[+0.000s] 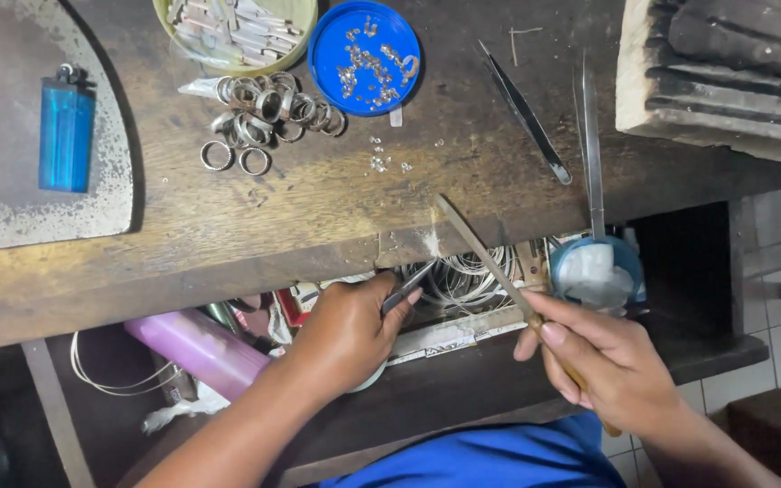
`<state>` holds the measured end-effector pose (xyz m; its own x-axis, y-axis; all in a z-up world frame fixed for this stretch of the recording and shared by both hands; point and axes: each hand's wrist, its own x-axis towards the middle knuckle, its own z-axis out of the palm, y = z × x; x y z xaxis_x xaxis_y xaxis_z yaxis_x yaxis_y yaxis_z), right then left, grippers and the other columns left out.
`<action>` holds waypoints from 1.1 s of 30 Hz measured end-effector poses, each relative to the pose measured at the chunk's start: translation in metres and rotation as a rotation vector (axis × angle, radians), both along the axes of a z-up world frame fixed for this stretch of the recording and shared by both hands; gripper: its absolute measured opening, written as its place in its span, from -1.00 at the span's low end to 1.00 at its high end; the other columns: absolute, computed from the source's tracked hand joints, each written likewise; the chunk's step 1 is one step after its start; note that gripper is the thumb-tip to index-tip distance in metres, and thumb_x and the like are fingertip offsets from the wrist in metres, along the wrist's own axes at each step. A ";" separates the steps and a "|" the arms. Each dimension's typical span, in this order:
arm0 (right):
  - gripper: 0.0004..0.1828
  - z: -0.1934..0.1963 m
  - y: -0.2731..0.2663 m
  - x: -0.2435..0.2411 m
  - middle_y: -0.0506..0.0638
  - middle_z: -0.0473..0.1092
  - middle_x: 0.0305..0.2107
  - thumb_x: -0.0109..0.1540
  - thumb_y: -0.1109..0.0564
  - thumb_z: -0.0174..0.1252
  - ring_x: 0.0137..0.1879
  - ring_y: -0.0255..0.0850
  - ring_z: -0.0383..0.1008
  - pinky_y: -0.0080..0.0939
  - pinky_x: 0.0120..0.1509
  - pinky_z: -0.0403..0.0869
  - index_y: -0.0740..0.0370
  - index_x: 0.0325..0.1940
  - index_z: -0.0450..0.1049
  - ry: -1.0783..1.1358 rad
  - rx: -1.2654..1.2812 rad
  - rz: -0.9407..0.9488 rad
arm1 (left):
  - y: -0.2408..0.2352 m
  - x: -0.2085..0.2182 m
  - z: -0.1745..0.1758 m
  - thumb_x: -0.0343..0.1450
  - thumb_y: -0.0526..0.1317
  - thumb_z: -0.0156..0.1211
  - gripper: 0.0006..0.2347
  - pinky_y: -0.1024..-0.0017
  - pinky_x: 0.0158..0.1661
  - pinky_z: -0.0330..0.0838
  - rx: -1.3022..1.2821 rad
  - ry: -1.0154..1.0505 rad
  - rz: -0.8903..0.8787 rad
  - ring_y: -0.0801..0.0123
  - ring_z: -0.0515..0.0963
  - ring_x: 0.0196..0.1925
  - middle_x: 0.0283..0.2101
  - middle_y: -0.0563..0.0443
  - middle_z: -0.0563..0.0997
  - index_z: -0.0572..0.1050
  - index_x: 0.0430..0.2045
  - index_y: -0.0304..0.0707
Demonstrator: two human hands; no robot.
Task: The person holds a small metal ring with tweezers and uses a metal file to smooth its surface. The person repeatedly files the ring, occasionally pausing to inspect it, while working at a cluttered wooden workbench.
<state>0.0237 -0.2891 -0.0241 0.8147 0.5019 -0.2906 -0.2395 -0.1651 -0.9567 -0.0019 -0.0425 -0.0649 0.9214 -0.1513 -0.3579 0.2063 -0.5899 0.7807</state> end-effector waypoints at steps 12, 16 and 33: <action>-0.58 -0.005 -0.021 -0.001 -0.10 0.01 -0.93 0.17 0.28 -0.17 -0.56 -0.19 0.43 -0.27 -0.19 0.42 0.29 0.13 0.20 0.103 0.051 0.081 | -0.001 0.002 -0.005 0.33 -0.14 -0.01 -0.82 0.20 -0.59 0.23 0.037 -0.103 0.016 -0.16 0.44 -0.59 -0.72 -0.24 0.46 0.35 -0.60 -0.25; -0.59 -0.006 -0.023 -0.001 0.04 0.17 -0.90 0.16 0.28 -0.16 -0.71 -0.31 0.27 -0.43 -0.45 0.36 0.25 0.11 0.23 0.132 0.060 0.084 | 0.000 0.001 -0.009 0.32 -0.13 -0.02 -0.83 0.13 -0.62 0.21 0.056 -0.043 -0.012 -0.19 0.42 -0.61 -0.71 -0.26 0.45 0.35 -0.57 -0.24; -0.60 -0.008 0.003 0.012 0.11 0.45 -0.51 0.18 0.25 -0.18 -0.75 -0.44 0.13 -0.52 -0.63 0.28 0.20 0.12 0.19 -0.036 -0.087 0.182 | -0.001 0.005 -0.012 0.29 -0.22 0.01 -0.91 0.21 -0.66 0.22 -0.007 0.016 -0.012 -0.02 0.46 -0.69 -0.73 -0.16 0.46 0.40 -0.58 -0.22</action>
